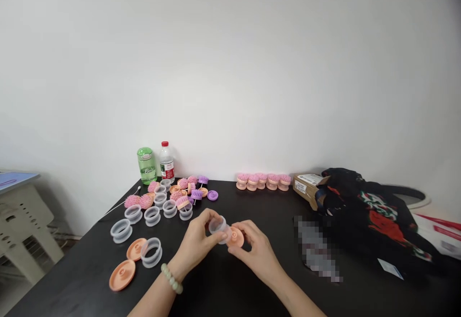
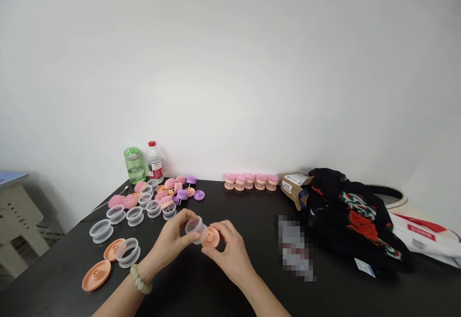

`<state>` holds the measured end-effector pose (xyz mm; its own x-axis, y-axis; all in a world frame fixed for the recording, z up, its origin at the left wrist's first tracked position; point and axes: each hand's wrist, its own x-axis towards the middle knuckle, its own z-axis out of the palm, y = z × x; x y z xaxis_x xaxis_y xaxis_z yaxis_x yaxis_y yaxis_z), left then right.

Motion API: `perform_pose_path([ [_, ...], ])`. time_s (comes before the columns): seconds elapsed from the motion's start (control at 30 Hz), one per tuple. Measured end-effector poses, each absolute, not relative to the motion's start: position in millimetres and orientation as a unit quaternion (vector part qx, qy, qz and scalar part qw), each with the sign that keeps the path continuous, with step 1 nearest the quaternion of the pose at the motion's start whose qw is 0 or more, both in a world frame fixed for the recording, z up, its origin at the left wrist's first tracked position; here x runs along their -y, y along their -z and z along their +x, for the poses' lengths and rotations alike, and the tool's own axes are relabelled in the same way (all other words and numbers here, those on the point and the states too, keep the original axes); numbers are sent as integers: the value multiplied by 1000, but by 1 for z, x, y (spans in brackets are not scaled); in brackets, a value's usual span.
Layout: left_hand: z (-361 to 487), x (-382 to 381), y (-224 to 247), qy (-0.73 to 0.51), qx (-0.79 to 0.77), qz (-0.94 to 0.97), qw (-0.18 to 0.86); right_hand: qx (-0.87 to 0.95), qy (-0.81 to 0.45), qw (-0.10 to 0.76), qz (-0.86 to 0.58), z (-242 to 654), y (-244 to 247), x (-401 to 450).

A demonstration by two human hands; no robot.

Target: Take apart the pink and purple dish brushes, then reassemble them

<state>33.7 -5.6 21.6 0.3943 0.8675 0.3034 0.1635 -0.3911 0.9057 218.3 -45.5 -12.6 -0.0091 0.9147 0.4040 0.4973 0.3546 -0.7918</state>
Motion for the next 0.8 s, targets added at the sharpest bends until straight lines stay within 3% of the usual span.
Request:
perform_pose_path([
  [0.13, 40, 6, -17, -479, -313, 606, 553, 670, -238, 491, -504, 218, 10, 48],
  [0.23, 44, 6, -14, -492, -319, 551, 594, 649, -266, 504, -504, 220, 10, 49],
  [0.47, 40, 0, -7, -406, -372, 642, 534, 617, -319, 481, -535, 233, 1, 48],
  [0.63, 43, 5, -7, -369, -373, 705, 478, 685, -217, 460, -521, 233, 1, 52],
  [0.8, 50, 14, -9, -352, -342, 713, 500, 743, -190, 444, -464, 229, 7, 54],
])
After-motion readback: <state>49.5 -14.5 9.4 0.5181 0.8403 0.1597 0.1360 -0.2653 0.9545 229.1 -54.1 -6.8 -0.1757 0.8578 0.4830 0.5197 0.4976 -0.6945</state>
